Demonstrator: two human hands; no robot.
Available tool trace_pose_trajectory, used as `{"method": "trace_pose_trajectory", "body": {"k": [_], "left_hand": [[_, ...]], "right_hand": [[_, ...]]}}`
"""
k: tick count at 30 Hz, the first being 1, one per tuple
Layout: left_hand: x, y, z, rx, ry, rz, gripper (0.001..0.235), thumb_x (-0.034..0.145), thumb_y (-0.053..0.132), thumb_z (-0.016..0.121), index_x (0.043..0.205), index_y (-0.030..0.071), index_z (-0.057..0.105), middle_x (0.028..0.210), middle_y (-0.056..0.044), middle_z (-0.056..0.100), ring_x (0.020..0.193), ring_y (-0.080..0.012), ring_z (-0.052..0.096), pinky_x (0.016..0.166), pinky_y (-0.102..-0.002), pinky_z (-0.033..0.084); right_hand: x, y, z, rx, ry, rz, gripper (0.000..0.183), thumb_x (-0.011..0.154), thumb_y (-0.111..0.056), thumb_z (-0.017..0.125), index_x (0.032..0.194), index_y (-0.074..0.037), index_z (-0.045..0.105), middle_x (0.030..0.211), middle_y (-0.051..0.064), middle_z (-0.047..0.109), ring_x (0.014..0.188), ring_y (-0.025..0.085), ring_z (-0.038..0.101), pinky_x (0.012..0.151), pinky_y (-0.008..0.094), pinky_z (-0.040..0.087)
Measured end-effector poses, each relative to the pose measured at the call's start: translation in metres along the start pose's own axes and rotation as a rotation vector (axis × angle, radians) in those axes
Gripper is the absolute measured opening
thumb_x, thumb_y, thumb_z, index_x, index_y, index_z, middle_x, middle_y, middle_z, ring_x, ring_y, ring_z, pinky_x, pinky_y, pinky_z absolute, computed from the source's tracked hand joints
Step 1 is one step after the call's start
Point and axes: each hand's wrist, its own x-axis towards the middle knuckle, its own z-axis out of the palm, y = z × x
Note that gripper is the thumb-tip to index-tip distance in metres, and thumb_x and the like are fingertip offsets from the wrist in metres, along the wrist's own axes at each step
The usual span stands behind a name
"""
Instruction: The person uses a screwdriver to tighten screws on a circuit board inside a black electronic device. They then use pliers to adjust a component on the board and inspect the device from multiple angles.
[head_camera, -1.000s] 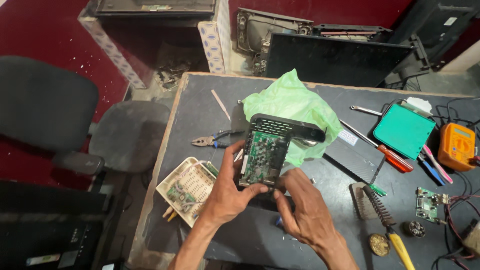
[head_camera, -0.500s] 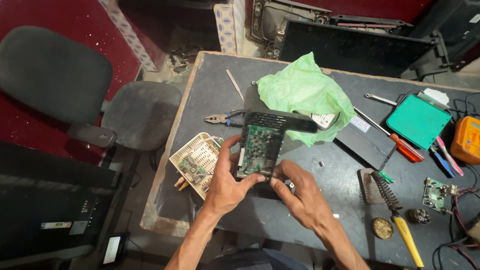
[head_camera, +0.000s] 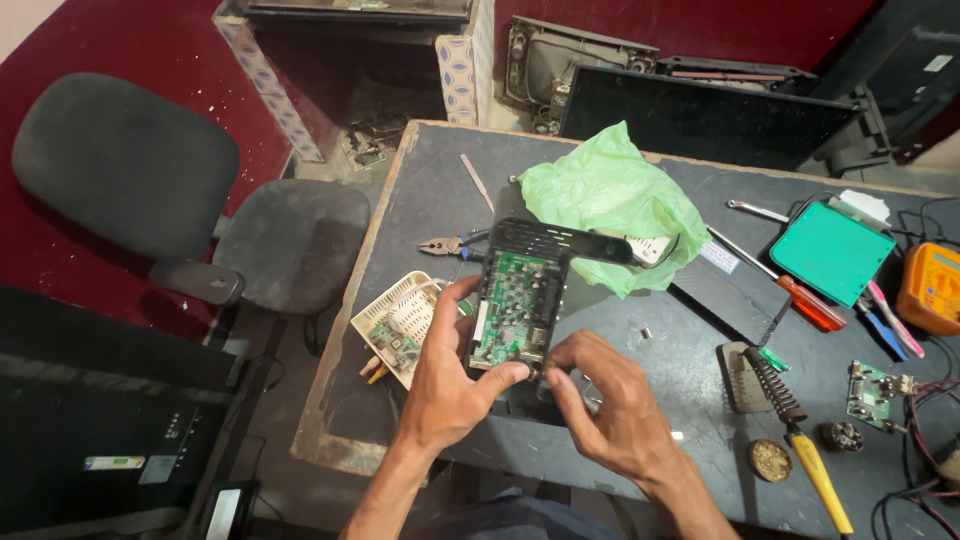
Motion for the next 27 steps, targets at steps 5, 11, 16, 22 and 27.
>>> {"method": "trace_pose_trajectory", "body": {"k": [5,11,16,22,27], "left_hand": [[0.001,0.009,0.0,0.072,0.008,-0.013,0.086,0.074,0.0,0.08,0.147,0.005,0.036,0.113,-0.014,0.071,0.102,-0.018,0.072,0.091,-0.031,0.055],[0.002,0.014,-0.001,0.117,-0.012,0.06,0.083,0.073,-0.001,0.08,0.145,0.003,0.038,0.118,-0.013,0.068,0.105,-0.0187,0.071,0.092,-0.032,0.056],[0.001,0.014,-0.002,0.149,-0.005,0.01,0.084,0.073,0.0,0.08,0.145,0.004,0.038,0.115,-0.013,0.07,0.102,-0.0181,0.073,0.09,-0.031,0.056],[0.006,0.009,-0.005,0.078,-0.016,-0.002,0.083,0.072,-0.002,0.079,0.145,0.003,0.039,0.118,-0.015,0.07,0.105,-0.0181,0.071,0.092,-0.03,0.055],[0.008,0.005,-0.006,0.023,-0.044,-0.051,0.084,0.072,-0.003,0.079,0.145,0.002,0.038,0.116,-0.015,0.071,0.104,-0.0175,0.071,0.092,-0.03,0.054]], "right_hand": [[0.002,-0.003,-0.007,0.053,0.01,0.022,0.015,0.078,-0.003,0.076,0.089,0.0,0.067,0.086,0.011,0.071,0.079,0.024,0.072,0.071,0.035,0.056],[-0.006,0.005,0.001,0.066,0.012,0.099,0.014,0.08,-0.005,0.073,0.09,0.001,0.065,0.081,0.011,0.069,0.074,0.023,0.069,0.069,0.033,0.054],[-0.011,0.014,0.011,0.315,-0.031,0.47,0.012,0.085,-0.007,0.073,0.09,0.004,0.068,0.08,0.014,0.068,0.074,0.02,0.062,0.066,0.033,0.049],[-0.007,0.003,0.003,0.139,0.033,0.274,0.014,0.077,-0.007,0.077,0.089,0.001,0.073,0.083,0.009,0.076,0.076,0.018,0.074,0.069,0.03,0.057],[-0.006,-0.001,0.002,0.032,0.058,0.173,0.014,0.076,-0.007,0.078,0.088,0.0,0.072,0.08,0.008,0.075,0.072,0.017,0.074,0.066,0.03,0.056]]}}
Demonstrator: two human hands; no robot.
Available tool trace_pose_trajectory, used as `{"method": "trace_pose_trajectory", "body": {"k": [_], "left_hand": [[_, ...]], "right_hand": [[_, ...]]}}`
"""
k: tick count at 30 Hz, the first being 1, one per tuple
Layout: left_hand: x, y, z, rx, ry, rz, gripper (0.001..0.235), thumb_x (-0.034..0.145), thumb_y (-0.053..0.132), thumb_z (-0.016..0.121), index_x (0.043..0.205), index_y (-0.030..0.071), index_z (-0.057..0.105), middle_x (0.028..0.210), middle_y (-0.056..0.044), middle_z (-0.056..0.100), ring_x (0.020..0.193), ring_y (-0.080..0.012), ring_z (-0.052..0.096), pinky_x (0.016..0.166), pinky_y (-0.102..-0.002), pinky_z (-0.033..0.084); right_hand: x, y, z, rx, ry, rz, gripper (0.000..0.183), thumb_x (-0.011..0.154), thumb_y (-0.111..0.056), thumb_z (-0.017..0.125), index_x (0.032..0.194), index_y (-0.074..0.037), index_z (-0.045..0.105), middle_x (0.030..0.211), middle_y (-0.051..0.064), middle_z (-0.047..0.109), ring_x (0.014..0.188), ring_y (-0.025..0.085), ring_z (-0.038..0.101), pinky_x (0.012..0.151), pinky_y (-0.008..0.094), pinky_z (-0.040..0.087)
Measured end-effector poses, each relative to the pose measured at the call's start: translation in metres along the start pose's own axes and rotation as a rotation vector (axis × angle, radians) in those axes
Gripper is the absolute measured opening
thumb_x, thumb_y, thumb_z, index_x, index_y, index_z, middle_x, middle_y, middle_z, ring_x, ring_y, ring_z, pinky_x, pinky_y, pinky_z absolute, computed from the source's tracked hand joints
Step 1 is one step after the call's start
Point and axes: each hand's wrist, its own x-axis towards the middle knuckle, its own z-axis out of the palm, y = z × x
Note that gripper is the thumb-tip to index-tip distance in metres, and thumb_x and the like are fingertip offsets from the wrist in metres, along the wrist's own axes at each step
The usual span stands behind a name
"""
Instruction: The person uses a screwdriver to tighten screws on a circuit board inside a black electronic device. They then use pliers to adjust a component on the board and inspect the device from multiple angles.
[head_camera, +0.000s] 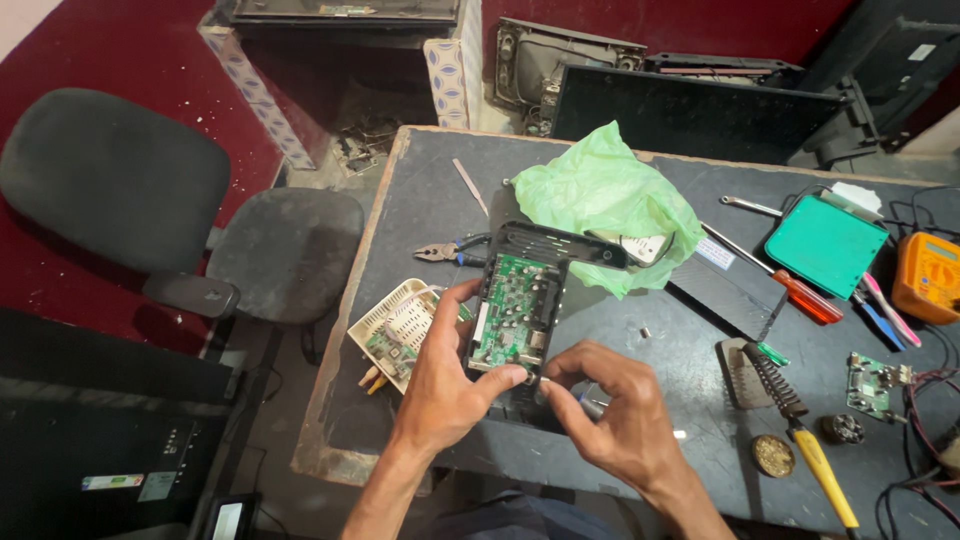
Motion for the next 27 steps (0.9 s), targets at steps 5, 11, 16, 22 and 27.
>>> {"method": "trace_pose_trajectory", "body": {"k": [5,11,16,22,27], "left_hand": [[0.0,0.0,0.001,0.032,-0.03,0.074,0.084,0.072,-0.004,0.079,0.145,0.0,0.039,0.12,-0.014,0.069,0.107,-0.0167,0.069,0.094,-0.03,0.055],[-0.004,0.01,0.016,0.091,0.119,-0.029,0.078,0.068,-0.003,0.075,0.141,0.001,0.047,0.104,-0.013,0.077,0.091,-0.0169,0.076,0.081,-0.031,0.059],[-0.011,0.024,0.042,0.522,0.272,0.05,0.064,0.074,0.002,0.075,0.136,0.0,0.059,0.088,-0.021,0.078,0.08,-0.032,0.078,0.077,-0.041,0.058],[-0.008,0.021,0.046,0.479,0.271,0.138,0.066,0.072,-0.001,0.074,0.136,-0.001,0.059,0.093,-0.023,0.077,0.085,-0.0341,0.079,0.074,-0.041,0.06],[0.01,-0.003,0.025,-0.226,0.058,0.052,0.071,0.076,-0.007,0.076,0.143,-0.005,0.053,0.115,-0.016,0.075,0.101,-0.0245,0.073,0.089,-0.034,0.059]], "right_hand": [[-0.01,0.015,0.011,0.202,-0.038,0.399,0.013,0.078,-0.005,0.077,0.089,0.001,0.073,0.076,0.005,0.074,0.068,0.012,0.068,0.059,0.028,0.054],[-0.022,0.054,0.022,0.578,-0.024,0.456,0.012,0.084,-0.004,0.077,0.094,0.004,0.074,0.085,0.004,0.073,0.075,0.008,0.066,0.064,0.024,0.052],[-0.028,0.079,0.04,1.06,0.021,0.487,0.015,0.088,-0.004,0.076,0.099,0.005,0.071,0.091,0.009,0.075,0.079,0.014,0.067,0.072,0.03,0.054],[-0.027,0.079,0.038,1.089,0.092,0.491,0.016,0.086,-0.003,0.076,0.099,0.006,0.071,0.094,0.01,0.076,0.083,0.015,0.068,0.077,0.031,0.054],[-0.014,0.044,0.006,0.569,0.083,0.441,0.017,0.078,-0.001,0.081,0.094,0.005,0.078,0.088,0.009,0.079,0.079,0.014,0.072,0.072,0.03,0.058]]}}
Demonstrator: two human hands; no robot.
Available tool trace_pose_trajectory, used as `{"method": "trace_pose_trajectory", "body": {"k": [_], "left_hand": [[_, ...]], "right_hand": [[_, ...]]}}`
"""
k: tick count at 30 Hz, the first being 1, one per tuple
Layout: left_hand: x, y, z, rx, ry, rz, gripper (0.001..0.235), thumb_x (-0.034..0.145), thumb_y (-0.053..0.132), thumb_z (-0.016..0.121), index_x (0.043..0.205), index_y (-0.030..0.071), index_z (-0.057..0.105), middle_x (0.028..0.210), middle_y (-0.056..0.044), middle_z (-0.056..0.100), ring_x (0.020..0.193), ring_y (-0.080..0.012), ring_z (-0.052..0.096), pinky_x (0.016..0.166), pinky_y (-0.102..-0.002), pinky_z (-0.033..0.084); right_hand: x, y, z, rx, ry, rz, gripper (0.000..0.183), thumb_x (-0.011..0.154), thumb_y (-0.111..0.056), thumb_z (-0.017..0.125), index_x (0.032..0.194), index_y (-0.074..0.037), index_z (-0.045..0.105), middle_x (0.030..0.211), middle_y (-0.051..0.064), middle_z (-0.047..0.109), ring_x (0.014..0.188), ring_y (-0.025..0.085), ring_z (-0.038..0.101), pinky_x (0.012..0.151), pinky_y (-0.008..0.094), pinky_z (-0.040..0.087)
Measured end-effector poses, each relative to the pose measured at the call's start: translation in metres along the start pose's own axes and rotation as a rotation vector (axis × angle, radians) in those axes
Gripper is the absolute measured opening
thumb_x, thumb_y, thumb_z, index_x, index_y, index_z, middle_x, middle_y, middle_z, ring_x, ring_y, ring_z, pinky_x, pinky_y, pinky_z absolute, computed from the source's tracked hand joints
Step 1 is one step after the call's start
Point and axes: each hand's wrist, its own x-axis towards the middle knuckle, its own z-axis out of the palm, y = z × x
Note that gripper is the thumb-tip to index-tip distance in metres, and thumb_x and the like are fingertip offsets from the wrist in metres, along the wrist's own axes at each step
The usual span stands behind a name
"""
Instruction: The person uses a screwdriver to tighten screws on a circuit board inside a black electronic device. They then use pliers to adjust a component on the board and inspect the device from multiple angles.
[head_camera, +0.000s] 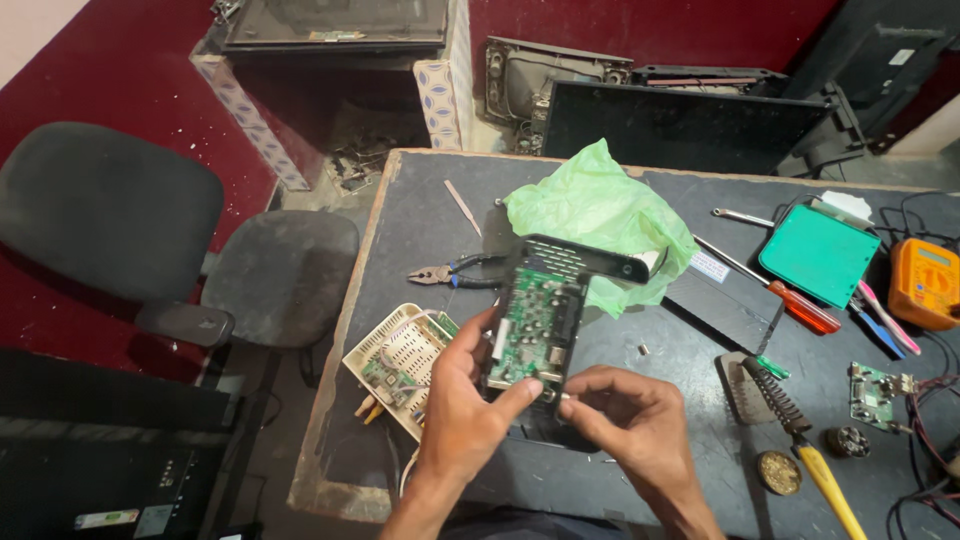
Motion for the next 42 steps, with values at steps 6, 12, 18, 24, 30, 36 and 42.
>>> {"method": "trace_pose_trajectory", "body": {"k": [6,12,18,24,30,36,42], "left_hand": [[0.004,-0.014,-0.01,-0.339,-0.078,-0.16,0.069,0.071,-0.007,0.083,0.134,-0.003,0.053,0.108,-0.017,0.074,0.098,-0.0271,0.077,0.087,-0.039,0.064],[0.009,-0.014,-0.012,-0.369,-0.081,-0.15,0.068,0.071,-0.006,0.084,0.131,-0.002,0.052,0.107,-0.016,0.074,0.097,-0.028,0.077,0.086,-0.039,0.064],[0.015,-0.015,-0.008,-0.288,-0.059,-0.112,0.071,0.072,-0.006,0.083,0.135,-0.002,0.051,0.11,-0.016,0.073,0.099,-0.0237,0.074,0.088,-0.036,0.062],[0.014,-0.015,0.011,0.015,0.068,-0.039,0.071,0.077,-0.005,0.076,0.141,0.002,0.045,0.117,-0.011,0.07,0.105,-0.0167,0.071,0.092,-0.031,0.058],[0.021,-0.008,0.013,-0.538,-0.079,-0.095,0.065,0.089,0.01,0.068,0.145,0.003,0.038,0.127,-0.019,0.063,0.114,-0.0248,0.065,0.1,-0.038,0.054],[0.042,-0.009,0.01,-0.804,-0.208,-0.192,0.058,0.102,0.034,0.054,0.151,0.006,0.038,0.14,-0.031,0.058,0.117,-0.0373,0.064,0.101,-0.049,0.053],[0.042,-0.01,0.013,-0.934,-0.276,-0.138,0.071,0.096,0.027,0.058,0.158,0.003,0.031,0.155,-0.025,0.044,0.144,-0.0444,0.046,0.117,-0.059,0.044]], "right_hand": [[-0.009,-0.063,0.021,-0.48,0.104,0.0,0.019,0.071,-0.009,0.082,0.089,-0.004,0.082,0.073,0.006,0.083,0.069,0.013,0.077,0.065,0.028,0.062],[-0.006,-0.07,0.03,-0.53,0.156,-0.116,0.015,0.069,-0.01,0.082,0.081,-0.001,0.079,0.067,0.006,0.079,0.062,0.013,0.078,0.06,0.028,0.06],[0.003,-0.043,0.022,-0.349,0.131,-0.096,0.016,0.076,-0.008,0.079,0.087,0.003,0.075,0.078,0.008,0.079,0.074,0.014,0.078,0.071,0.028,0.063],[0.009,-0.018,0.024,-0.054,0.19,-0.069,0.036,0.084,-0.01,0.073,0.118,0.0,0.071,0.104,0.008,0.08,0.096,0.013,0.072,0.084,0.027,0.056],[0.02,0.004,0.005,0.102,0.229,0.108,0.038,0.083,-0.008,0.075,0.12,0.003,0.077,0.103,0.014,0.081,0.089,0.017,0.071,0.08,0.033,0.056],[0.026,0.009,-0.002,0.126,0.173,0.09,0.038,0.081,-0.007,0.077,0.117,0.004,0.078,0.109,0.014,0.082,0.096,0.017,0.072,0.087,0.031,0.055],[0.016,-0.011,-0.002,-0.113,0.192,-0.031,0.034,0.081,-0.007,0.079,0.112,0.004,0.08,0.107,0.013,0.081,0.097,0.016,0.07,0.086,0.029,0.053]]}}
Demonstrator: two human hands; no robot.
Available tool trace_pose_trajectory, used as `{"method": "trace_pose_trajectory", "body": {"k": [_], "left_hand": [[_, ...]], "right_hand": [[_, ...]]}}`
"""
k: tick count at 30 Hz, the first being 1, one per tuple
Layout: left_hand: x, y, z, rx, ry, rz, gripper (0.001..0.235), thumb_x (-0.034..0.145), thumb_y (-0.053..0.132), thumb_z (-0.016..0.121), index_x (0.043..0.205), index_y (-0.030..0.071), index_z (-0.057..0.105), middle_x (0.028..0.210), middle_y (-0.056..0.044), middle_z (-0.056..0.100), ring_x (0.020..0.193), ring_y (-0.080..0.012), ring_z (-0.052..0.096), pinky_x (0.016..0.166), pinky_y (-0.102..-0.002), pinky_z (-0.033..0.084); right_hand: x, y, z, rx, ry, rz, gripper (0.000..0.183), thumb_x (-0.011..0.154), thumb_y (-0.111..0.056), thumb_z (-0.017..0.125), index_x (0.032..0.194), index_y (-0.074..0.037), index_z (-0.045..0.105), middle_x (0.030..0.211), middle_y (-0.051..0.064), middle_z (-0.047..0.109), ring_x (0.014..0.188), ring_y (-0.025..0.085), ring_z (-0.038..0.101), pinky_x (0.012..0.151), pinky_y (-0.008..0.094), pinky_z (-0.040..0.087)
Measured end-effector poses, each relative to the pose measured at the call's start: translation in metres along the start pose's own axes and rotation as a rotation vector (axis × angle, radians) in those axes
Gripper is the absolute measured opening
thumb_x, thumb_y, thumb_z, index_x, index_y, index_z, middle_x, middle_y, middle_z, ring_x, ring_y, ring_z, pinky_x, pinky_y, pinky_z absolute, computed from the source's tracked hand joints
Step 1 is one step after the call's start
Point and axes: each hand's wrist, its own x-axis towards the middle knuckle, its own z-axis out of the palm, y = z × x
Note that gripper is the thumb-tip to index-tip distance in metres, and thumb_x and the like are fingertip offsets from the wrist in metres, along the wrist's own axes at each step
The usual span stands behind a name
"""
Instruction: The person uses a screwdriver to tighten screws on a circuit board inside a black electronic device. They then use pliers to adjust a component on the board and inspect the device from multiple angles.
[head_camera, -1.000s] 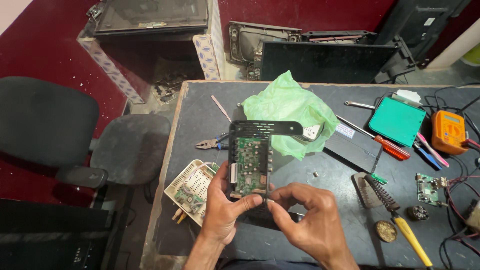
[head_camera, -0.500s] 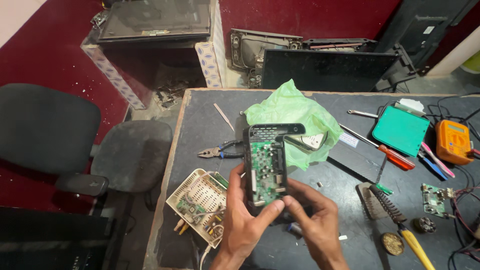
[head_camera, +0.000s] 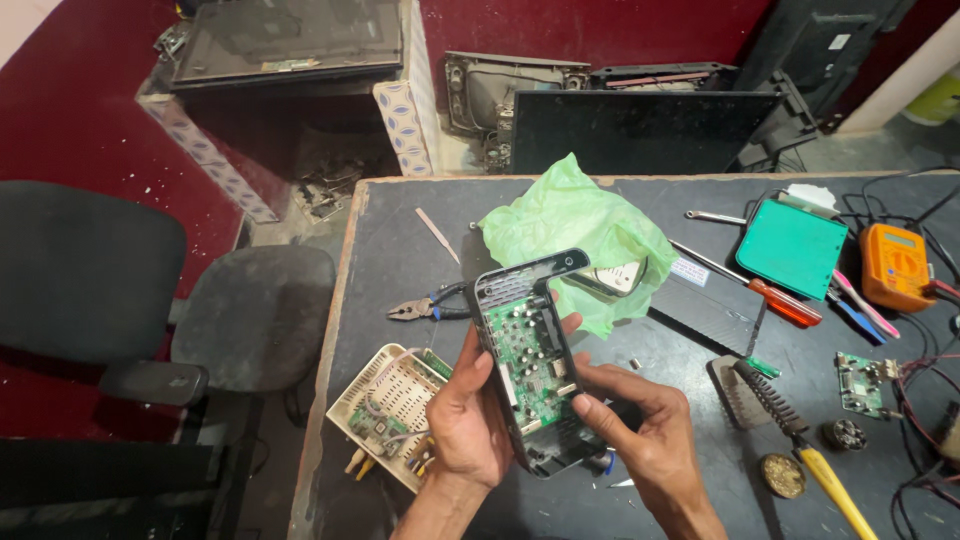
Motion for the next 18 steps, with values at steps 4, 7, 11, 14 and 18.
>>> {"method": "trace_pose_trajectory", "body": {"k": [4,7,11,14,18], "left_hand": [[0.001,0.003,0.002,-0.079,-0.042,-0.02,0.077,0.093,0.027,0.061,0.159,0.001,0.03,0.159,-0.026,0.04,0.148,-0.0468,0.04,0.118,-0.061,0.04],[0.001,0.003,0.002,-0.109,-0.033,-0.035,0.081,0.09,0.029,0.063,0.159,0.002,0.031,0.159,-0.026,0.041,0.146,-0.0449,0.044,0.118,-0.06,0.042],[0.002,0.002,0.0,-0.116,-0.037,-0.038,0.079,0.093,0.03,0.063,0.16,0.001,0.031,0.159,-0.027,0.042,0.132,-0.0473,0.053,0.111,-0.059,0.048],[0.002,0.001,-0.001,-0.098,-0.019,-0.031,0.078,0.095,0.031,0.062,0.16,-0.001,0.033,0.156,-0.03,0.044,0.126,-0.0467,0.058,0.109,-0.059,0.05],[0.001,0.001,0.0,-0.109,0.01,-0.032,0.078,0.092,0.035,0.062,0.157,0.001,0.034,0.156,-0.025,0.045,0.129,-0.0451,0.058,0.11,-0.059,0.05]], "right_hand": [[-0.002,-0.013,0.002,-0.04,-0.019,-0.081,0.034,0.081,-0.007,0.079,0.113,0.004,0.08,0.104,0.013,0.08,0.096,0.017,0.069,0.087,0.029,0.052],[-0.004,-0.02,0.001,-0.108,-0.008,-0.108,0.035,0.079,-0.007,0.08,0.113,0.003,0.079,0.104,0.012,0.08,0.097,0.017,0.07,0.087,0.029,0.053],[-0.005,-0.025,0.003,-0.155,0.003,-0.135,0.038,0.079,-0.007,0.08,0.115,0.003,0.077,0.104,0.012,0.08,0.093,0.017,0.07,0.084,0.029,0.053],[-0.005,-0.028,0.005,-0.168,0.024,-0.151,0.037,0.078,-0.006,0.08,0.114,0.003,0.078,0.105,0.012,0.08,0.095,0.017,0.071,0.085,0.028,0.053],[-0.005,-0.031,0.006,-0.185,0.001,-0.135,0.039,0.078,-0.006,0.081,0.115,0.002,0.078,0.099,0.011,0.081,0.088,0.016,0.07,0.081,0.028,0.054]]}}
